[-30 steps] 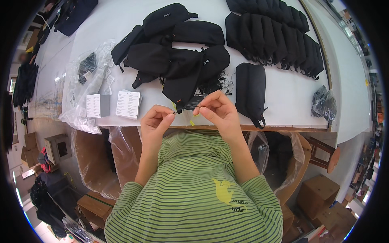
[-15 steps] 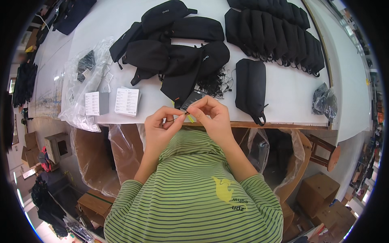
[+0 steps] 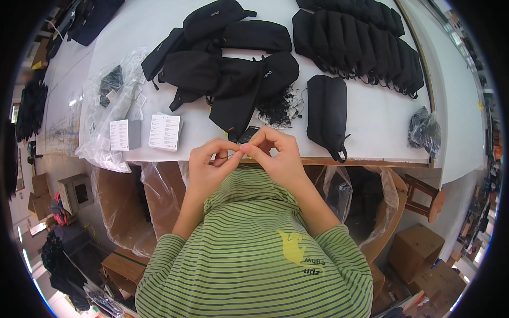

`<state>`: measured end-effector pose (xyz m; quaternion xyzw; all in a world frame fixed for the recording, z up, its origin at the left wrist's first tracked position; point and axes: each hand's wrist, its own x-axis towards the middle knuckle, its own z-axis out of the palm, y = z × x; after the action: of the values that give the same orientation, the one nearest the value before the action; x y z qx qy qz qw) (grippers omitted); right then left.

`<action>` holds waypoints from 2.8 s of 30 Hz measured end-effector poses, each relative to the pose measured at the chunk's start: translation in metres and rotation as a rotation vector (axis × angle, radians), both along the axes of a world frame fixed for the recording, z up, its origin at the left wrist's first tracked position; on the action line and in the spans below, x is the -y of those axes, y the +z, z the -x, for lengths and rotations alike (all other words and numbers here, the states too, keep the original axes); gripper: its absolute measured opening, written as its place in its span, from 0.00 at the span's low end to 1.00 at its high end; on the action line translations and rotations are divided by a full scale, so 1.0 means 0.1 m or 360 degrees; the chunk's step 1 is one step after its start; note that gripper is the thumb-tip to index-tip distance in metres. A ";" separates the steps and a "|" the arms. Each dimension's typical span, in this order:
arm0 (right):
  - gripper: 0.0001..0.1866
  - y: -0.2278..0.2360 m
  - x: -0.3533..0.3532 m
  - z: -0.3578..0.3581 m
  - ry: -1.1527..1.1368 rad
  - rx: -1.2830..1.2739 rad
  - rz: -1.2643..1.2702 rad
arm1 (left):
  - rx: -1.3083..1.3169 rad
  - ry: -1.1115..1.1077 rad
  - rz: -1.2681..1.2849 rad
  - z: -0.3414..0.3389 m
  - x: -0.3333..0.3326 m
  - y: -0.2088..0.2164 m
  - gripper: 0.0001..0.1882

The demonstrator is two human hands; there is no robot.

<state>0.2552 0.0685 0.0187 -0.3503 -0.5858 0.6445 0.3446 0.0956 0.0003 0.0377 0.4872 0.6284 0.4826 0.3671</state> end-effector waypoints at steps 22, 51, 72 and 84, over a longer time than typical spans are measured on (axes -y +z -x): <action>0.16 0.05 -0.18 -0.77 0.0033 -0.0574 0.0297 | -0.1667 -0.0729 -0.0835 0.62 -1.43 -0.15 0.08; 0.24 -0.44 0.27 -0.68 0.0434 0.0668 -0.0526 | -0.1232 -0.0651 -0.0501 0.41 -0.01 -0.36 0.13; 0.35 -0.27 0.43 -0.91 0.0269 0.0973 -0.0069 | -0.0982 -0.0666 -0.0378 0.40 0.01 -0.50 0.19; 0.04 -0.06 0.03 -1.58 -0.0514 0.0607 0.0032 | -0.0897 -0.0534 -0.0410 0.45 -0.02 -0.44 0.11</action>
<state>0.4133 0.0651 0.0128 -0.5580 -0.5704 0.5091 0.3228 0.0509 0.0025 -0.0066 0.7400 0.5502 0.3376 0.1890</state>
